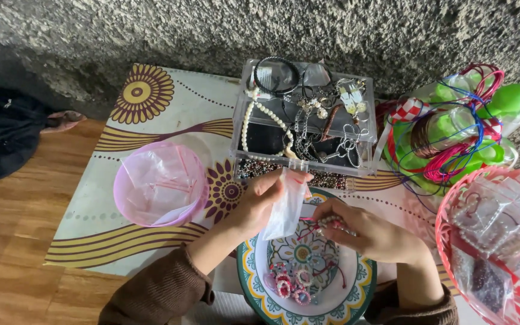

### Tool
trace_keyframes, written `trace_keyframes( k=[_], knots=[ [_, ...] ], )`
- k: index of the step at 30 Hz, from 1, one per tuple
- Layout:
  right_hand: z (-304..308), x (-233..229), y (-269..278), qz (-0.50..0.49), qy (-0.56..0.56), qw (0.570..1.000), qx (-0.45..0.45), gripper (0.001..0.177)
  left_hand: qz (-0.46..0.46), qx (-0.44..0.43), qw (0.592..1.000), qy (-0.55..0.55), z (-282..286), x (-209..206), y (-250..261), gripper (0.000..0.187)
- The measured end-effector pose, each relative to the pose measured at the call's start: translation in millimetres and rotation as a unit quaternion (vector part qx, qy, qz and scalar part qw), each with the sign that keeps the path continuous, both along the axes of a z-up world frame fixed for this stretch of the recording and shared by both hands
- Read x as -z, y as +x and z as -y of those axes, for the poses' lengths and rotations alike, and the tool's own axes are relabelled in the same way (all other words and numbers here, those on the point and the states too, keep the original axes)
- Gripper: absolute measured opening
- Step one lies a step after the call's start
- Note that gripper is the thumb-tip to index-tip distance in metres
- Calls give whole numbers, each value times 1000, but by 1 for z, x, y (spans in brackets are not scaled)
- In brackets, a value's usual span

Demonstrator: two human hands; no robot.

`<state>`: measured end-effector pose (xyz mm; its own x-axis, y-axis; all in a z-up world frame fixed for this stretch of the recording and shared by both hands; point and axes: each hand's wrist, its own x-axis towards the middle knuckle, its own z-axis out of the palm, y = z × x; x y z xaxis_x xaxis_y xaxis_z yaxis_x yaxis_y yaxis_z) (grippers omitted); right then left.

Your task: Sorting small jewelry components like beads and charms and placing them into small resealable plastic bags.

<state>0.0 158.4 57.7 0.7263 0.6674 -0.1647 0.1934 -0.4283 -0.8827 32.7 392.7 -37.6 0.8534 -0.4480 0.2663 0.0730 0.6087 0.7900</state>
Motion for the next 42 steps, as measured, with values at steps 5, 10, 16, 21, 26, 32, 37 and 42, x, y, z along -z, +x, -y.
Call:
trace_keyframes(
  k=[5, 10, 16, 21, 26, 32, 37, 42],
  knots=[
    [-17, -3, -2, 2, 18, 998, -57, 22, 21, 21, 999, 20, 3, -9, -12, 62],
    [-13, -1, 0, 14, 31, 997, -64, 27, 29, 59, 998, 11, -2, -13, -8, 74],
    [0, 1, -2, -38, -72, 992, -92, 26, 32, 81, 996, 10, 0, -18, -14, 73],
    [-10, 0, -5, 32, -222, 970, -89, 35, 47, 76, 996, 25, 2, -20, -19, 72],
    [-20, 10, -14, 59, -368, 924, -86, 42, 38, 83, 996, 16, 2, -13, -17, 73],
    [-11, 26, -23, 126, -274, 953, 37, 32, 27, 132, 991, 8, -9, -25, -11, 69],
    [-14, -3, -20, 138, -154, 977, 49, 27, 42, 110, 993, 2, -14, -31, -9, 71],
    [-7, 27, -11, 134, 65, 987, 62, 34, 44, 88, 995, -7, -16, -8, -5, 79]
  ],
)
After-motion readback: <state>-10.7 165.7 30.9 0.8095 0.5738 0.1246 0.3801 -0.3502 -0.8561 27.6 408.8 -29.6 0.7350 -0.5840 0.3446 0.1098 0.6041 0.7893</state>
